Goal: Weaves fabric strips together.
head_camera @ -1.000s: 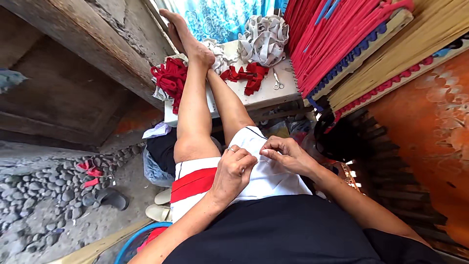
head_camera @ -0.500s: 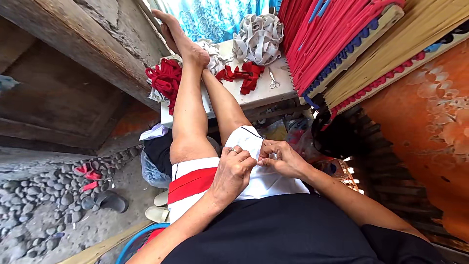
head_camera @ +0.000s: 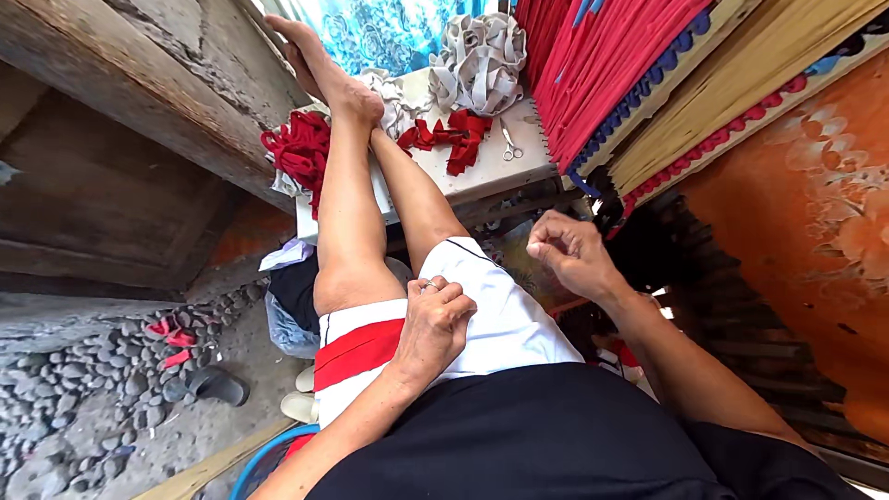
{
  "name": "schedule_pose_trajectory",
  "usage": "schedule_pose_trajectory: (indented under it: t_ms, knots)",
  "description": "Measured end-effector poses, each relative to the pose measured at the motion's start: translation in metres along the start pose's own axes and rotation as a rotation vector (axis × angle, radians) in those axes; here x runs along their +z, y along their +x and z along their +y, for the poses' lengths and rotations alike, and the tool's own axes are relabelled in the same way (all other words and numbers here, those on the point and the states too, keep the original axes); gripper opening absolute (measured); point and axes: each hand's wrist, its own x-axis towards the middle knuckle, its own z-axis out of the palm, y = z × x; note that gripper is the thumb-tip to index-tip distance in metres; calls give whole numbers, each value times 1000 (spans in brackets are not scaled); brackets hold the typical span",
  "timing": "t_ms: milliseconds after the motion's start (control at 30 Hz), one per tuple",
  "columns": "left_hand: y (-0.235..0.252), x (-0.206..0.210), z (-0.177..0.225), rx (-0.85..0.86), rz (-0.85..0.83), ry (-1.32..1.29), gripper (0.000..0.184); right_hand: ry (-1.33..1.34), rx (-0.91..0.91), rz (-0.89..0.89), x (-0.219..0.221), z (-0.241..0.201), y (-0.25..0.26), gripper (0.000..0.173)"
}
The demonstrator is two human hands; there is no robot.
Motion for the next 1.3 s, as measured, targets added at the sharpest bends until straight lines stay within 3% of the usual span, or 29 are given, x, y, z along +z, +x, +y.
schedule_pose_trajectory:
  t_ms: [133, 200, 300, 333, 400, 533, 667, 833, 967, 1100, 1233, 1300]
  knots:
    - [-2, -2, -8, -92, 19, -92, 11, -175, 48, 173, -22, 31, 21, 13]
    - [-4, -2, -14, -142, 11, -179, 12, -339, 78, 179, -32, 54, 29, 14]
    - [-5, -5, -18, -244, -15, -398, 12, -408, 240, -17, -44, 79, 31, 78]
    - [-5, -6, -18, -276, -27, -504, 10, -377, 302, -60, -46, 84, 28, 86]
    - [-5, -6, -18, -334, -43, -727, 8, -316, 395, -112, -51, 93, 17, 80]
    - [-2, 1, -16, -397, -82, -1115, 7, -273, 525, -263, -67, 117, -13, 39]
    - [4, 15, -16, -433, -119, -1345, 7, -250, 626, -415, -76, 148, -52, 28]
    - [12, 30, -9, -500, -142, -1502, 5, -375, 847, -539, -73, 178, -104, 28]
    - [14, 35, -12, -558, -104, -1613, 3, -342, 1023, -495, -61, 209, -147, 28]
    - [15, 36, -14, -572, -86, -1705, 2, -265, 1124, -529, -49, 235, -188, 32]
    - [15, 37, -18, -563, -98, -1754, 3, -384, 1199, -573, -26, 284, -244, 31]
    - [16, 37, -18, -562, -103, -1754, 4, -369, 1210, -518, -24, 289, -265, 49]
